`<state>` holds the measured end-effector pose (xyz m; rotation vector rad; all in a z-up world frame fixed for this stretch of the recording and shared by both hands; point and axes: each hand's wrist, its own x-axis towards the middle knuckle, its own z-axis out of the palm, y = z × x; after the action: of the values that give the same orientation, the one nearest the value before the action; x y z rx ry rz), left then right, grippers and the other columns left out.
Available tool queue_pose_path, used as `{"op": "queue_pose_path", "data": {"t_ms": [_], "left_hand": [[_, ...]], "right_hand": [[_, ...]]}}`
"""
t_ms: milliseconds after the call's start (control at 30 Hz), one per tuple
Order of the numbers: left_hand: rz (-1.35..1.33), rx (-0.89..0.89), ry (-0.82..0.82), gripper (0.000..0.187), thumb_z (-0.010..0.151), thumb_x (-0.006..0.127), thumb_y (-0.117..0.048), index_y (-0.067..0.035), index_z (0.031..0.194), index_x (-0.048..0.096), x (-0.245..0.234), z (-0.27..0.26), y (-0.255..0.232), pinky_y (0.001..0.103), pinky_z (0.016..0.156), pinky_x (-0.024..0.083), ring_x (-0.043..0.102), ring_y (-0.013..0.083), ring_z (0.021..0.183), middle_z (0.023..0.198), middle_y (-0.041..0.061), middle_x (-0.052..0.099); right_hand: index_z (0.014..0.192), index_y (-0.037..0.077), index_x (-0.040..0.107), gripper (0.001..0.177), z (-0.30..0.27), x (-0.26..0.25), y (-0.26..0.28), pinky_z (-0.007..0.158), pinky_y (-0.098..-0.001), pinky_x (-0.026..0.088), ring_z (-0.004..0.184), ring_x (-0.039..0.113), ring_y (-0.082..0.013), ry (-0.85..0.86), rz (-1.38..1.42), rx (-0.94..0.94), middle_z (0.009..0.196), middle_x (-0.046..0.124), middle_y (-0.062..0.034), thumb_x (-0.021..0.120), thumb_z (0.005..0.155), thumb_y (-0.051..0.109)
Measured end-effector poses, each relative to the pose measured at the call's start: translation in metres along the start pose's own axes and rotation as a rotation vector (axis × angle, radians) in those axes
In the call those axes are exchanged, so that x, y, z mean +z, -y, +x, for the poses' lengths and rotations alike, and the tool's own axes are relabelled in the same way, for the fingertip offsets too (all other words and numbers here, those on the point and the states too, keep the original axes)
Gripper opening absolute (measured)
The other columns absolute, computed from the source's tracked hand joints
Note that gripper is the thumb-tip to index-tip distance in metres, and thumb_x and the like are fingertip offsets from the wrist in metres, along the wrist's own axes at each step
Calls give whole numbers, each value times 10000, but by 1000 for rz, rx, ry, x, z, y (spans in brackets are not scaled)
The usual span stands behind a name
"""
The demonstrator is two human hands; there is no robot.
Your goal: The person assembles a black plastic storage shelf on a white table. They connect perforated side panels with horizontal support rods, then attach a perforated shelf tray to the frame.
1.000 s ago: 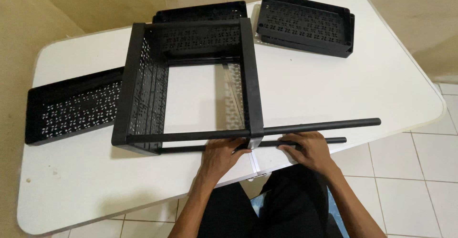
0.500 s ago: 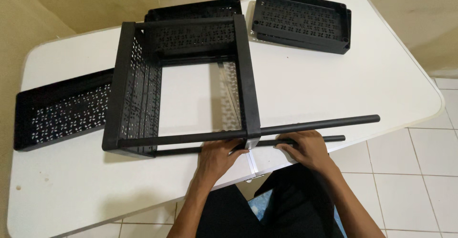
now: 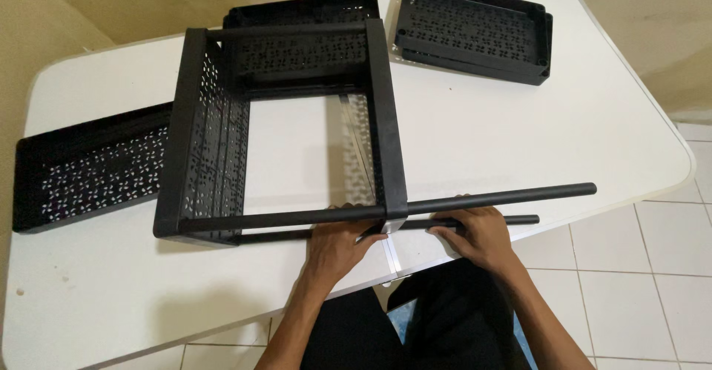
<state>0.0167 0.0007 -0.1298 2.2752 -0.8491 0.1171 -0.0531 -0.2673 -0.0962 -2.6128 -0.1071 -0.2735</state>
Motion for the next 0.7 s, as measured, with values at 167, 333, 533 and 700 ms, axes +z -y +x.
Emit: {"op": "queue_pose_path", "data": {"t_ms": [167,333,533,700], "left_hand": [[-5,13,-12,331,785,839,-378,-140,1013,815,0,-3,-1,362,719,528,655,196,771,858,29,744],[-55,44,-33,285,798,840,-332,-132,1000,810,-1,-3,-3,353,742,550,672,177,780,862,18,750],[-63,75,-68,315,798,843,-322,-74,985,788,-7,-3,-4,368,837,544,696,186,893,918,36,756],[60,244,-256,269,813,848,-316,-80,921,781,-12,-8,-13,387,990,496,690,183,1034,957,21,775]], "right_hand": [[911,124,806,325,-1,1,-1,594,-330,557,656,723,-201,39,41,62,814,765,-54,816,745,402],[921,119,815,339,-1,-1,-3,615,-346,546,624,712,-214,45,-8,52,798,773,-73,820,753,413],[934,93,776,335,-6,0,-1,730,-384,562,768,724,-258,-111,-84,-215,914,763,-67,812,776,386],[976,41,772,327,-16,-9,11,640,-328,617,776,756,-229,28,138,59,1017,738,-90,778,816,327]]}}
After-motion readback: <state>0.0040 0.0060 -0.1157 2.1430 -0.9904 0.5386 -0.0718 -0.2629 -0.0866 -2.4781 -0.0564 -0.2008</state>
